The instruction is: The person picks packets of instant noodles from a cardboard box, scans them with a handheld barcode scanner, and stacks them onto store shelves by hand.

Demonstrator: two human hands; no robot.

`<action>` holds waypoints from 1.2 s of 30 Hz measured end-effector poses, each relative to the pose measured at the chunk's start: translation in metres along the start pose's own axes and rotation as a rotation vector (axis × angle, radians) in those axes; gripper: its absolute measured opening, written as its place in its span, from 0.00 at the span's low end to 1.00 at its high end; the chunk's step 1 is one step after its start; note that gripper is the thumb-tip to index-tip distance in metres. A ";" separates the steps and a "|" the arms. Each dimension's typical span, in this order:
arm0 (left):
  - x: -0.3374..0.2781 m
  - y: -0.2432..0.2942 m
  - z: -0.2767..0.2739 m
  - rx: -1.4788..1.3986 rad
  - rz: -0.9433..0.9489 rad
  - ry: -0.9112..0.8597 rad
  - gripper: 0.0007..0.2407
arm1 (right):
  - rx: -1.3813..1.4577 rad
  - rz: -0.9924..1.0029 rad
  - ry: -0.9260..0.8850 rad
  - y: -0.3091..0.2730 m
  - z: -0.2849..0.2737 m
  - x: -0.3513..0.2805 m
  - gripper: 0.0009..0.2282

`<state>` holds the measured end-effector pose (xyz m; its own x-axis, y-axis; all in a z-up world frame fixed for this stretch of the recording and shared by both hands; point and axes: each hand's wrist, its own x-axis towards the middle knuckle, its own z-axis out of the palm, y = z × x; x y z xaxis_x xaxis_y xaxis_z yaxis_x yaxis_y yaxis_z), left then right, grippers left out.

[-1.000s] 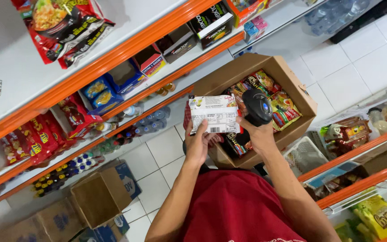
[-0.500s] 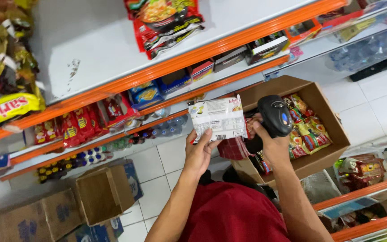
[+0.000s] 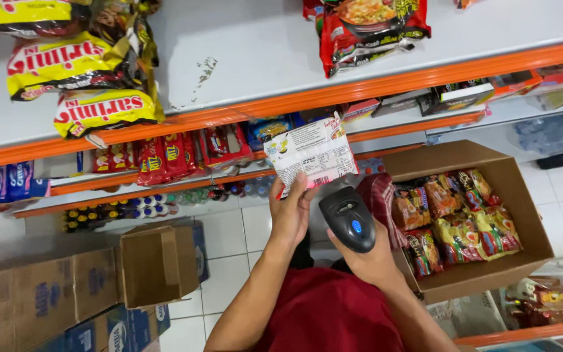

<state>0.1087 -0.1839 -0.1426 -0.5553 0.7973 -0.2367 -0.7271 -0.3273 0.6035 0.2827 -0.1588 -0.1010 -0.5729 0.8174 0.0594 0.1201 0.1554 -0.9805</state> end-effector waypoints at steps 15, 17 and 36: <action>0.019 0.017 -0.019 0.031 -0.033 -0.019 0.17 | -0.109 -0.130 0.004 -0.030 0.030 0.017 0.12; 0.020 0.017 -0.019 0.012 -0.025 -0.045 0.17 | -0.132 -0.131 0.011 -0.031 0.032 0.017 0.13; 0.010 0.053 0.084 1.322 1.359 -0.312 0.18 | 0.792 -0.231 0.366 -0.036 0.006 0.076 0.33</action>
<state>0.0984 -0.1505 -0.0491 -0.2107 0.4737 0.8551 0.8748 -0.2991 0.3813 0.2304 -0.1059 -0.0619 -0.2037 0.9595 0.1945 -0.6374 0.0208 -0.7702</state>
